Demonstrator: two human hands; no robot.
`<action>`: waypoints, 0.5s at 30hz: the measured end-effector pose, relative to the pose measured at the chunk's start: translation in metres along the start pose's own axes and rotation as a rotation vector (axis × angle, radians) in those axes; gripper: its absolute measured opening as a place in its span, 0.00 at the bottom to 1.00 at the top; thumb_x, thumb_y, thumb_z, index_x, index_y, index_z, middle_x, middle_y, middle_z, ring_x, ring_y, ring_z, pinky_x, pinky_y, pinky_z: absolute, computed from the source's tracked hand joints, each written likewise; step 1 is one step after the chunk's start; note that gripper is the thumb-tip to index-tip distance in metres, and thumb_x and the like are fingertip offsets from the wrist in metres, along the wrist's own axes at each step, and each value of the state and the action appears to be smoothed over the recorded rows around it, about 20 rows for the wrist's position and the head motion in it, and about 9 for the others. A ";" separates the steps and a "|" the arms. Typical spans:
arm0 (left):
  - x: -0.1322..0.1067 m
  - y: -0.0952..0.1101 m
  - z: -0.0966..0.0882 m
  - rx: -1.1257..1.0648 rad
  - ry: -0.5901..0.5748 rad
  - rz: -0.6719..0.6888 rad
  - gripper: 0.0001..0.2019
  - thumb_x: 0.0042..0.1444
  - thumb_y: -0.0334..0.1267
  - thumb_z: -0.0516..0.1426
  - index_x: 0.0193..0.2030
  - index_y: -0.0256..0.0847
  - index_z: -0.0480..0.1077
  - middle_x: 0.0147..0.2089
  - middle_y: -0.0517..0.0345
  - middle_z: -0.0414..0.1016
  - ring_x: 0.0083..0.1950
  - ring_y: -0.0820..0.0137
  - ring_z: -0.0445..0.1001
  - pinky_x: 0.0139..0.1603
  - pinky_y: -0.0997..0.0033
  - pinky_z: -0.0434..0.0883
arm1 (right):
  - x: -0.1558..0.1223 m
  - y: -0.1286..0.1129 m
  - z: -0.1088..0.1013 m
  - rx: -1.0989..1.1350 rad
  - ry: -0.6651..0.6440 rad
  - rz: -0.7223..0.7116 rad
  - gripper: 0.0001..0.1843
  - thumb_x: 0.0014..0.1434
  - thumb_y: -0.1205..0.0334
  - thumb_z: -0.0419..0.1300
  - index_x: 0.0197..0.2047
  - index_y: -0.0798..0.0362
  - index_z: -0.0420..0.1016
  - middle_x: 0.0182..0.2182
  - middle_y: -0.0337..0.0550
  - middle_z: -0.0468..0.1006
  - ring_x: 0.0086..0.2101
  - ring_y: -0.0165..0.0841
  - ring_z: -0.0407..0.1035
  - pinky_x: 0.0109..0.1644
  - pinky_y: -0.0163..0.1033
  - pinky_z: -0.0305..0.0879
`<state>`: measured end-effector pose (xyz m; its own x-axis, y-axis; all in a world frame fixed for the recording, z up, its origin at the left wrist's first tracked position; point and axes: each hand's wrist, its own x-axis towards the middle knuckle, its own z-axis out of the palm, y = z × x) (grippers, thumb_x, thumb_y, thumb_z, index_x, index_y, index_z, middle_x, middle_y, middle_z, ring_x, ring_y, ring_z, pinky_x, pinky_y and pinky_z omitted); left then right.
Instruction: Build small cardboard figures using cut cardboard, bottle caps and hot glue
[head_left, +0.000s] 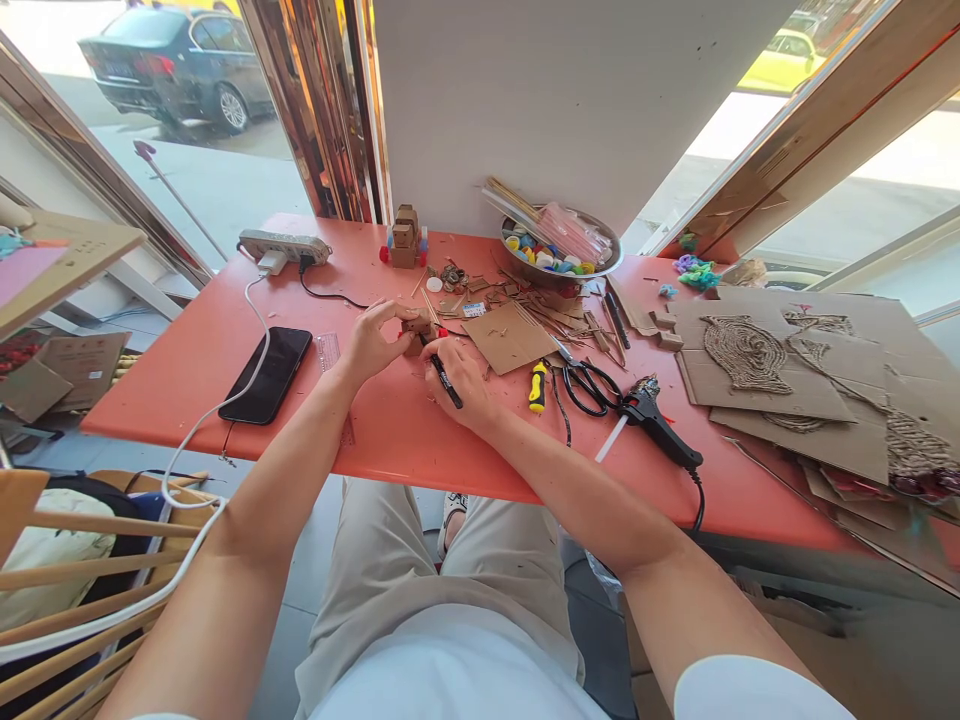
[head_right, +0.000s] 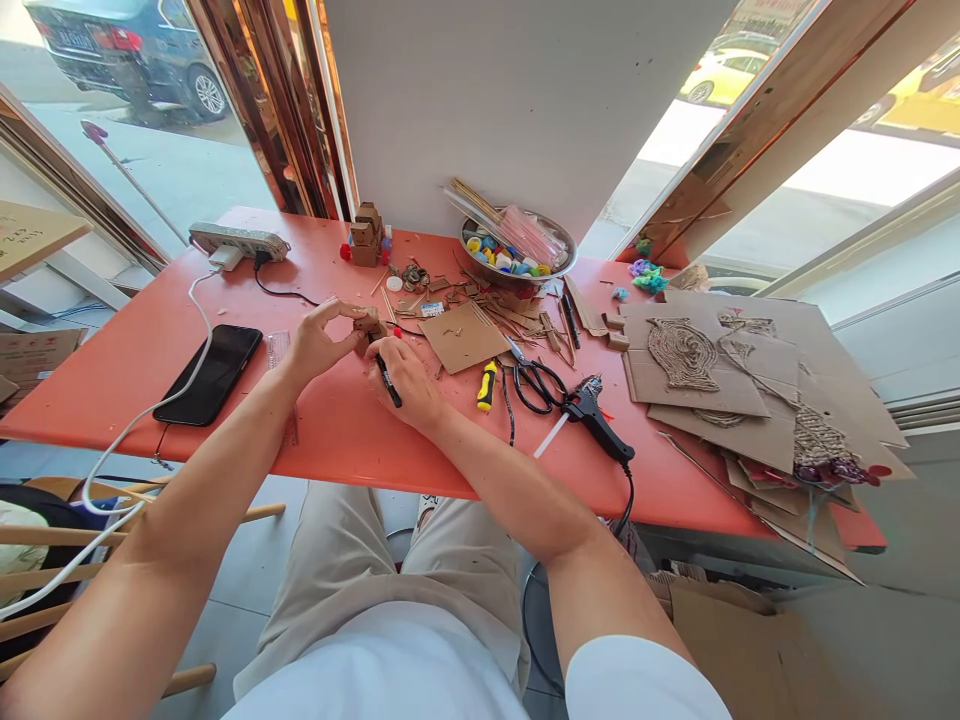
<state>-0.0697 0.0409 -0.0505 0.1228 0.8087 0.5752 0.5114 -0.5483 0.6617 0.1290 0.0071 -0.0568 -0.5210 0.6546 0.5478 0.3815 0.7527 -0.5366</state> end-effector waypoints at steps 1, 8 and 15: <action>0.000 0.000 0.000 0.002 0.000 -0.003 0.07 0.51 0.34 0.62 0.38 0.45 0.77 0.39 0.59 0.85 0.42 0.63 0.83 0.53 0.58 0.79 | 0.000 0.000 0.000 -0.001 -0.001 0.002 0.06 0.69 0.63 0.52 0.43 0.45 0.68 0.41 0.47 0.80 0.45 0.42 0.75 0.56 0.49 0.73; 0.000 0.001 0.000 0.018 -0.005 -0.014 0.08 0.51 0.33 0.62 0.38 0.45 0.78 0.39 0.59 0.85 0.42 0.62 0.83 0.57 0.55 0.79 | 0.001 0.000 -0.001 0.014 -0.028 0.027 0.06 0.70 0.61 0.51 0.44 0.45 0.69 0.43 0.48 0.80 0.48 0.42 0.74 0.57 0.48 0.72; -0.001 0.001 0.000 0.036 -0.016 -0.034 0.07 0.52 0.34 0.62 0.39 0.45 0.78 0.40 0.59 0.85 0.44 0.62 0.83 0.59 0.55 0.79 | 0.002 -0.001 0.000 0.036 -0.048 0.048 0.06 0.70 0.62 0.50 0.44 0.46 0.68 0.45 0.50 0.80 0.49 0.42 0.74 0.57 0.48 0.72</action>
<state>-0.0697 0.0399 -0.0504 0.1186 0.8304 0.5444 0.5455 -0.5127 0.6631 0.1280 0.0074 -0.0550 -0.5387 0.6852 0.4903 0.3795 0.7169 -0.5849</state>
